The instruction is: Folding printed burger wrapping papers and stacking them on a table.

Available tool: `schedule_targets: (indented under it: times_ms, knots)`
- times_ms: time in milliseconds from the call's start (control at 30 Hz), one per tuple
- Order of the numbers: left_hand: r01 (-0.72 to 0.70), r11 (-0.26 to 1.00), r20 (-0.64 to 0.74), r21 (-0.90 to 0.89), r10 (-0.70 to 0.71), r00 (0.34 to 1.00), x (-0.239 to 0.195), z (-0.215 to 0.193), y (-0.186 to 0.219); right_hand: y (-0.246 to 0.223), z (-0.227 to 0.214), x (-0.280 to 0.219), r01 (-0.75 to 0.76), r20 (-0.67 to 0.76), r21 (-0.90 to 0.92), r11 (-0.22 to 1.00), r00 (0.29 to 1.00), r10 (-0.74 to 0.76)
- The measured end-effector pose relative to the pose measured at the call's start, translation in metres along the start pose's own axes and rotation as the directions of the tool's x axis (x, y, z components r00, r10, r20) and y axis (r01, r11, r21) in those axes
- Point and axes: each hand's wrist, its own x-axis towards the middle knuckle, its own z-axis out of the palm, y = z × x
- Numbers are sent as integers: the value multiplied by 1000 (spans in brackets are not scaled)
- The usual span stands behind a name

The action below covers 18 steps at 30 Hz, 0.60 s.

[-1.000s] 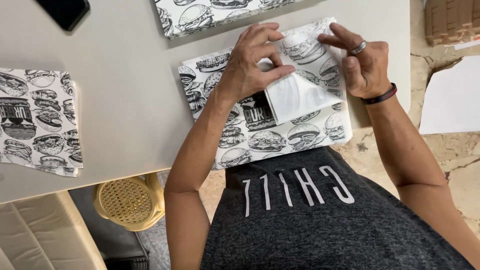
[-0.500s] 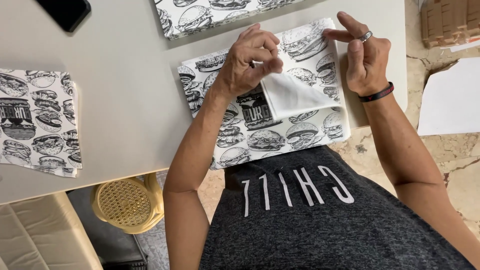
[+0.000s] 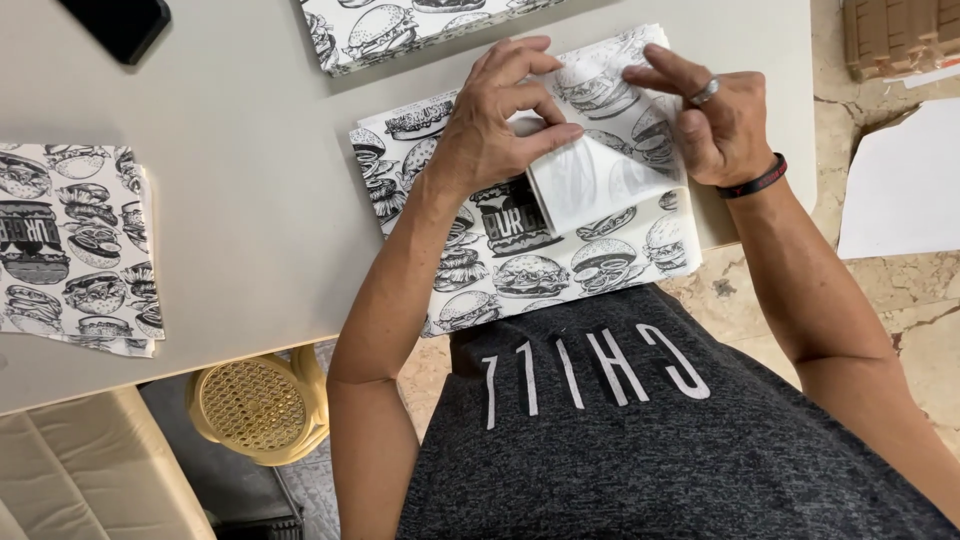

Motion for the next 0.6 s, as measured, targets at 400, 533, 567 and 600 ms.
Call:
schedule_targets:
  times_ms: [400, 533, 567, 600]
  knots:
    - [-48, 979, -28, -199, 44, 999, -3, 1, -6, -9, -1, 2, -165, -159, -1, 986, 974, 163]
    - [-48, 986, -30, -160, 44, 999, -1, 3, -10, -11, -1, 5, -208, -139, -29, 978, 969, 203]
    - [-45, 986, -28, -163, 41, 999, -2, 3, -9, -12, -1, 5, -213, -137, -28, 977, 969, 207]
    - [-25, 992, -9, -125, 24, 1000, -3, 4, -8, -13, 0, 4, -204, -131, -33, 978, 971, 198]
